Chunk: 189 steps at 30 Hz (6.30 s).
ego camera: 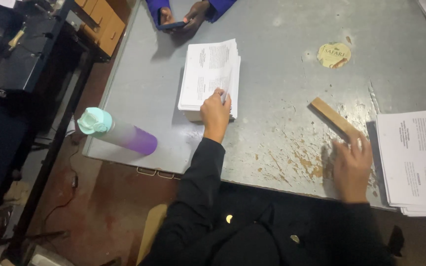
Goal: Folding printed paper sheets and using a wooden block to sharpen the creases
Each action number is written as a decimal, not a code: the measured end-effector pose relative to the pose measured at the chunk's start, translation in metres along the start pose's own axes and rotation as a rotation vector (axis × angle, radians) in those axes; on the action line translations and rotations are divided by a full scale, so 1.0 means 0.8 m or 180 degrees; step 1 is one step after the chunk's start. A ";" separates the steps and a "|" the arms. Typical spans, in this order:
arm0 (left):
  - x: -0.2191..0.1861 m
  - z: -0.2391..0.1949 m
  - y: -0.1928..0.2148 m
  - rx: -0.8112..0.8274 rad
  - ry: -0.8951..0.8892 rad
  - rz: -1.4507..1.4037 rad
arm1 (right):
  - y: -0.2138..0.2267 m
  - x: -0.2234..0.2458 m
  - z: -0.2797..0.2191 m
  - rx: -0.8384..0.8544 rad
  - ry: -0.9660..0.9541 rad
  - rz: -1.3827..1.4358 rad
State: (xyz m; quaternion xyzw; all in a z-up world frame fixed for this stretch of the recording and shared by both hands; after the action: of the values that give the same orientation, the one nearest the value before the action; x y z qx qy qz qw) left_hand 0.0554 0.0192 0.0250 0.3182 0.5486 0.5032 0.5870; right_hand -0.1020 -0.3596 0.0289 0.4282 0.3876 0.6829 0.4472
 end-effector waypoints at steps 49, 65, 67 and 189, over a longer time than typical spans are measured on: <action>-0.110 -0.146 -0.027 0.2682 -0.0351 -0.4714 | -0.039 0.081 -0.101 0.1502 0.0629 0.1141; -0.226 -0.305 -0.082 0.1710 -0.2352 -0.0565 | -0.033 0.008 -0.126 -0.0382 -0.0645 0.1214; -0.228 -0.299 -0.085 0.1807 -0.2336 -0.0538 | -0.027 0.013 -0.124 -0.0351 -0.0495 0.0853; 0.056 -0.298 -0.113 0.0918 0.0709 -0.4943 | 0.104 0.095 -0.085 0.0660 -0.2237 0.3743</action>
State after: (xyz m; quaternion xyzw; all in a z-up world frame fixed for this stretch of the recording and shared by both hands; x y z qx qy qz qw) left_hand -0.1575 -0.0074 -0.1200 -0.1343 0.7287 -0.0966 0.6646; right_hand -0.2063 -0.3232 0.1001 0.8036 -0.0135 0.5921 0.0587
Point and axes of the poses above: each hand's wrist, its own z-axis towards the middle knuckle, its own y-axis out of the back of the hand, x = y × z, the point moved 7 cm from there along z, towards the middle knuckle, and after that the axes turned 15 degrees about x, right-handed, at the moved point
